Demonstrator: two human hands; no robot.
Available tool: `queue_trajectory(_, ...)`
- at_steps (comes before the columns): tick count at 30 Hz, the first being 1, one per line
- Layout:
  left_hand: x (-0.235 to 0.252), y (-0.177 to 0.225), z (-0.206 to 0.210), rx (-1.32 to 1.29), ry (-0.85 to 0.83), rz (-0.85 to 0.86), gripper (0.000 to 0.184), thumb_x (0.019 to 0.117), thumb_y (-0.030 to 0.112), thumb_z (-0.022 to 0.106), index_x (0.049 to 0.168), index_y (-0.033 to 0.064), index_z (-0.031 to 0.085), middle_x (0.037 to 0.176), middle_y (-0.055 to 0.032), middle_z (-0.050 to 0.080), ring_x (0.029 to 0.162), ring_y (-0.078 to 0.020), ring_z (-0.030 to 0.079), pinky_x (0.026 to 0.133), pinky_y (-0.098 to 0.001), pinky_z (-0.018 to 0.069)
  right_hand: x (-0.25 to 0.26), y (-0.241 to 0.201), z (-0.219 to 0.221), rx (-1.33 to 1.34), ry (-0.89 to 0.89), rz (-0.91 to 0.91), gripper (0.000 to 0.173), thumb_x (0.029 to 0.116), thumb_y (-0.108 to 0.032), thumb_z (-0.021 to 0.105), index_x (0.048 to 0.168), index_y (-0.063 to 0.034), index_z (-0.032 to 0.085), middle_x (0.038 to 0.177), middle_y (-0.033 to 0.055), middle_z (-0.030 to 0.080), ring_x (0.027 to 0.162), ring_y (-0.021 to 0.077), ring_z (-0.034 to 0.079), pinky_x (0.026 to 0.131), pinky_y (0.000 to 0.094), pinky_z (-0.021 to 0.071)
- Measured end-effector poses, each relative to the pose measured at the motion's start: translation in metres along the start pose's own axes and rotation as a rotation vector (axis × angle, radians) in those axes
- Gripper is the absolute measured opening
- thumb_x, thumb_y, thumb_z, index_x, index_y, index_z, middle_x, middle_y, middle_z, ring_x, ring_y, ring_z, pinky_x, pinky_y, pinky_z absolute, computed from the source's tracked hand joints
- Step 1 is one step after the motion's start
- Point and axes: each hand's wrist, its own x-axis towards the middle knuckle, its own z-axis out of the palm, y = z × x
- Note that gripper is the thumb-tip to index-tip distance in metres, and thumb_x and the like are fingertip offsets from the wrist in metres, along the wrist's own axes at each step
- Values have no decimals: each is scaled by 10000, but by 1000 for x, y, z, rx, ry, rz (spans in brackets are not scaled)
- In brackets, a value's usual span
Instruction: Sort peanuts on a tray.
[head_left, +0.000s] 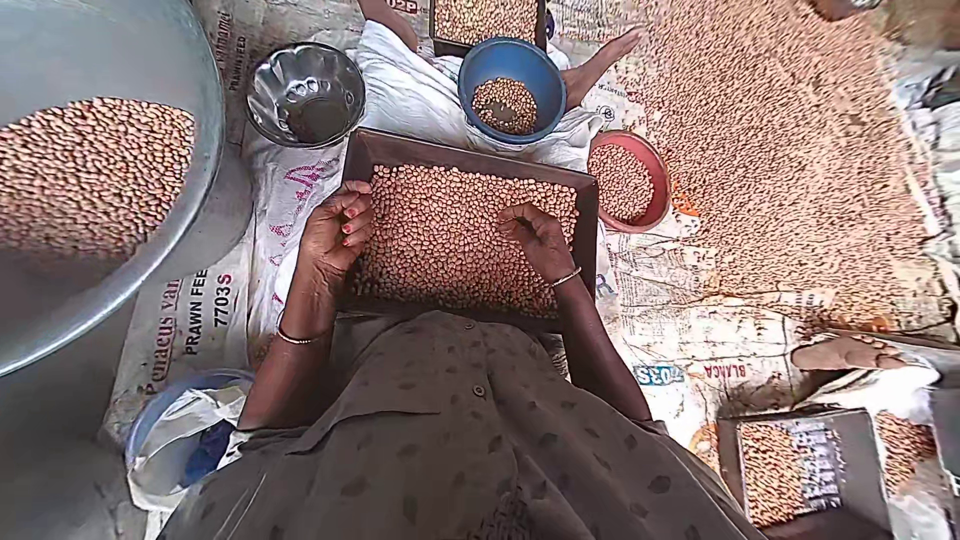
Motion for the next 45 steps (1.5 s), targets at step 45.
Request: queue_trajectory(45, -1, -5, 0, -209, 72, 407, 372, 1136, 235, 227, 1019, 164, 573, 567, 119, 404, 393, 19, 319, 374, -121, 290, 71, -26, 117, -352, -57, -267, 183, 1000, -58, 588, 1051, 35, 737, 1036, 209, 724, 941, 320, 713, 877, 479, 567)
